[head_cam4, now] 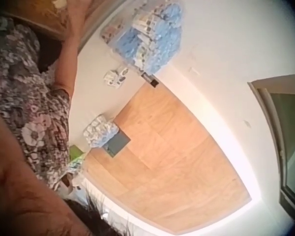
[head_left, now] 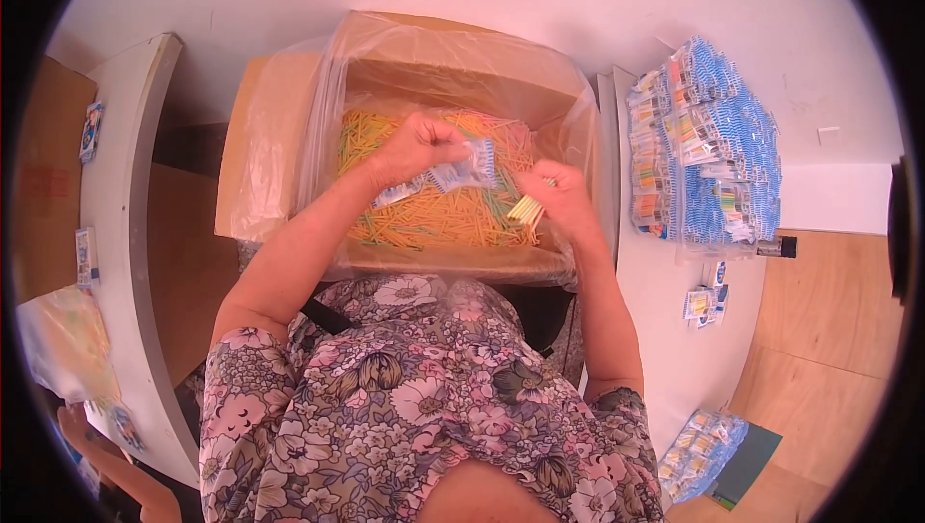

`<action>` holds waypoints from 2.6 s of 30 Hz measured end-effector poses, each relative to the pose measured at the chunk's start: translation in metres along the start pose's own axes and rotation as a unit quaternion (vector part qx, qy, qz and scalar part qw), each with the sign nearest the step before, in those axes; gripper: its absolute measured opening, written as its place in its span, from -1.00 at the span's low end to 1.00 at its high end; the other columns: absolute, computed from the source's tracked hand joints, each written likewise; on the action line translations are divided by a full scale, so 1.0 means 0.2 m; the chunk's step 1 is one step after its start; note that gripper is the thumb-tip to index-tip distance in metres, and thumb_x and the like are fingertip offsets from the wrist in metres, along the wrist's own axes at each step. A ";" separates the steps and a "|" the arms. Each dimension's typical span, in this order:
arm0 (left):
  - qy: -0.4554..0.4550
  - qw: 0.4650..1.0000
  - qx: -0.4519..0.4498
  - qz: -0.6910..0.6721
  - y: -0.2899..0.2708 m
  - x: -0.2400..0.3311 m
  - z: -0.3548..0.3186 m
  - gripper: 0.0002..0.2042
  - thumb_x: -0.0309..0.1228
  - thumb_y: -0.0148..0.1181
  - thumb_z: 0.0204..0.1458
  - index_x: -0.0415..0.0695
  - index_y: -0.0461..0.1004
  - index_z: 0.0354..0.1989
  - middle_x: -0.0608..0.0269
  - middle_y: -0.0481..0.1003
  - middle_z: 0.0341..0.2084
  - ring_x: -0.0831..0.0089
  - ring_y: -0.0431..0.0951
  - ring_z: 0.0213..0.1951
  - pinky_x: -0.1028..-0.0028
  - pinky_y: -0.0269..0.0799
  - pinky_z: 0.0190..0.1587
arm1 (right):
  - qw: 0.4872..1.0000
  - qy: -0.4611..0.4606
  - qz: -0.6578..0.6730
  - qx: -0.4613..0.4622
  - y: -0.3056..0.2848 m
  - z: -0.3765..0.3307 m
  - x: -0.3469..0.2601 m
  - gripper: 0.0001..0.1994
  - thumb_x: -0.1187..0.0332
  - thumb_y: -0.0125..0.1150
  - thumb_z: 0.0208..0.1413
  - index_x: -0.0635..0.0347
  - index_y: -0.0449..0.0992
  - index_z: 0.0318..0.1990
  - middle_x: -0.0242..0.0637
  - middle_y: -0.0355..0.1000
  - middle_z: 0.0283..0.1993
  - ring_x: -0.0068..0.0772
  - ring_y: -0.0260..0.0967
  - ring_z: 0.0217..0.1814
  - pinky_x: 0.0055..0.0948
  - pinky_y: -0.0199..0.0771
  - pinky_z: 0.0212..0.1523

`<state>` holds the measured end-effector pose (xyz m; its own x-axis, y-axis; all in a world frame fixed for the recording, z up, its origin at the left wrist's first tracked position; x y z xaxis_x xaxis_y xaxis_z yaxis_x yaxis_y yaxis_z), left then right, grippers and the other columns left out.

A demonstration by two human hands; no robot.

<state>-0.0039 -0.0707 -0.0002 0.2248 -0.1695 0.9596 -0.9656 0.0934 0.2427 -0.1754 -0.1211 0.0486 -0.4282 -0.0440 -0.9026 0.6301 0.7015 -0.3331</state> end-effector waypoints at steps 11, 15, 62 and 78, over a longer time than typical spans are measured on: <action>0.053 0.998 -0.016 0.012 0.04 0.04 0.01 -0.90 -0.53 0.25 -0.07 -0.24 0.59 -0.35 0.31 0.56 -0.44 0.62 0.50 -0.35 0.54 0.43 -0.20 | 0.978 0.062 0.196 0.024 0.02 0.09 -0.19 -0.81 0.31 0.23 0.04 0.11 0.43 -0.55 -0.50 0.31 -0.64 -0.72 0.23 -0.70 -0.68 0.08 -0.75; 0.049 0.998 -0.039 0.005 0.06 0.04 0.00 -0.89 -0.54 0.24 -0.07 -0.25 0.59 -0.35 0.31 0.56 -0.42 0.62 0.49 -0.34 0.54 0.42 -0.18 | 0.998 0.052 0.041 0.020 -0.01 0.17 -0.12 -0.81 0.31 0.23 0.02 0.17 0.47 -0.55 -0.45 0.34 -0.64 -0.67 0.25 -0.68 -0.63 0.14 -0.74; 0.034 0.996 -0.071 -0.030 0.08 0.03 -0.01 -0.85 -0.67 0.19 -0.12 -0.25 0.58 -0.34 0.26 0.50 -0.25 0.54 0.46 -0.23 0.54 0.37 -0.11 | 0.998 0.031 0.059 -0.007 0.06 0.16 -0.19 -0.79 0.28 0.23 0.02 0.15 0.46 -0.56 -0.50 0.32 -0.64 -0.75 0.21 -0.69 -0.67 0.10 -0.74; 0.007 0.999 -0.040 -0.029 0.05 0.00 0.00 -0.84 -0.46 0.17 0.03 -0.24 0.56 -0.23 0.35 0.56 -0.38 0.63 0.49 -0.31 0.53 0.41 -0.14 | 0.929 -0.222 -0.237 0.179 0.02 0.11 -0.50 -0.76 0.35 0.24 0.00 0.26 0.38 -0.58 -0.30 0.24 -0.73 -0.64 0.12 -0.68 -0.50 0.19 -0.65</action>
<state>-0.0141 -0.0695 0.0032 0.2831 -0.1624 0.9452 -0.9373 0.1618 0.3086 -0.1156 -0.1289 0.1304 -0.4534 -0.6324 -0.6281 0.6474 0.2508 -0.7198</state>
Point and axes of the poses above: each hand's wrist, its own z-axis towards the middle knuckle, its own y-axis out of the palm, x = y × z, the point moved 8 cm from there along z, towards the middle knuckle
